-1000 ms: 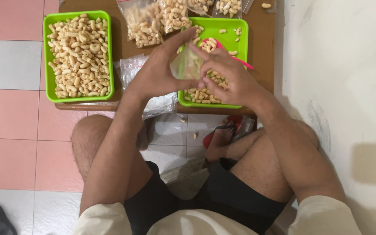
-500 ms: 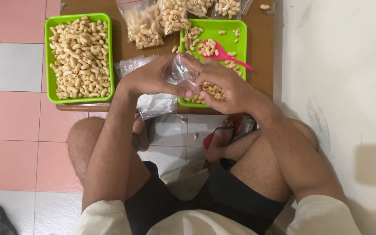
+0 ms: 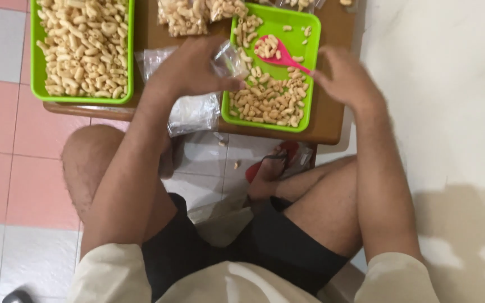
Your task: Manually filling small plastic bags with snacks from a tray using a scoop and sealing them.
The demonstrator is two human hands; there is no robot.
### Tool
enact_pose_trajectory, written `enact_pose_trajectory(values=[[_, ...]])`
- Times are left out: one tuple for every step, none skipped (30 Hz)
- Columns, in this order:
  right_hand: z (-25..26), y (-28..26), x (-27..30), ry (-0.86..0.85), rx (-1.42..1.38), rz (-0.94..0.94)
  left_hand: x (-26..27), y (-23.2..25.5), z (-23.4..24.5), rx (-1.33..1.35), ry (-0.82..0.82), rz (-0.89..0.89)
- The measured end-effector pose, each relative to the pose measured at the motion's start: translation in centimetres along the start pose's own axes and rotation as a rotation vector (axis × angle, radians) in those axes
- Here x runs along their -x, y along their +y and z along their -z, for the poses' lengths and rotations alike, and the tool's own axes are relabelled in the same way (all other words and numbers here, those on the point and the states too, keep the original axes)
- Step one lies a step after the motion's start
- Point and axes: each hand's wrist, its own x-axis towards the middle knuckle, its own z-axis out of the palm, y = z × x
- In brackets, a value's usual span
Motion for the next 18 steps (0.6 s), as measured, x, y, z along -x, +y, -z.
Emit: enact_pose_trajectory(values=[[-0.3, 0.0, -0.3, 0.011, 0.000, 0.003, -0.1, -0.1, -0.2, -0.007, 0.006, -0.006], [-0.6, 0.1, -0.6, -0.059, -0.013, -0.037, -0.1, -0.1, -0.3, -0.025, 0.004, 0.019], [-1.0, 0.1, -0.8, -0.134, -0.028, -0.078, 0.0, -0.2, -0.6, -0.040, 0.000, 0.048], [-1.1, 0.0, -1.0, -0.129, -0.029, -0.074, -0.3, -0.5, -1.0, -0.045, 0.004, 0.047], [-1.4, -0.1, -1.2, -0.130, -0.038, -0.085, -0.5, -0.9, -1.5, -0.127, 0.031, 0.043], [-1.6, -0.2, -1.3, -0.130, -0.048, -0.096, -0.7, -1.3, -2.0, -0.210, 0.058, 0.038], [-2.1, 0.2, -1.7, -0.126, -0.054, -0.095, -0.8, -1.3, -2.4, -0.217, 0.056, 0.037], [-2.5, 0.7, -2.1, -0.075, 0.040, -0.064, -0.9, -1.3, -2.8, -0.241, 0.085, 0.060], [-3.0, 1.2, -2.4, -0.022, 0.131, -0.036, -1.1, -1.3, -3.1, -0.266, 0.112, 0.081], [-3.2, 1.8, -3.0, -0.017, 0.123, -0.039, -1.5, -2.3, -3.7, -0.275, 0.108, 0.077], [-3.5, 2.6, -3.5, 0.016, 0.184, -0.002, -1.9, -3.3, -4.4, -0.402, 0.122, 0.114], [-3.8, 3.3, -3.9, 0.048, 0.245, 0.035, -2.3, -4.4, -5.1, -0.530, 0.137, 0.151], [-3.9, 3.7, -3.9, 0.049, 0.242, 0.031, -2.3, -4.1, -5.1, -0.532, 0.134, 0.148], [-4.0, 4.0, -3.8, 0.083, 0.260, 0.066, -2.3, -3.9, -5.1, -0.540, 0.109, 0.163], [-3.9, 4.3, -3.9, 0.119, 0.278, 0.104, -2.3, -3.7, -4.9, -0.548, 0.089, 0.181], [-3.8, 4.2, -3.9, 0.122, 0.277, 0.104, -2.5, -3.8, -5.0, -0.550, 0.090, 0.179], [-3.8, 4.2, -3.8, 0.125, 0.225, 0.106, -2.6, -3.9, -5.1, -0.550, 0.107, 0.159], [-3.7, 4.2, -3.7, 0.129, 0.173, 0.107, -2.7, -4.0, -5.3, -0.551, 0.124, 0.138]])
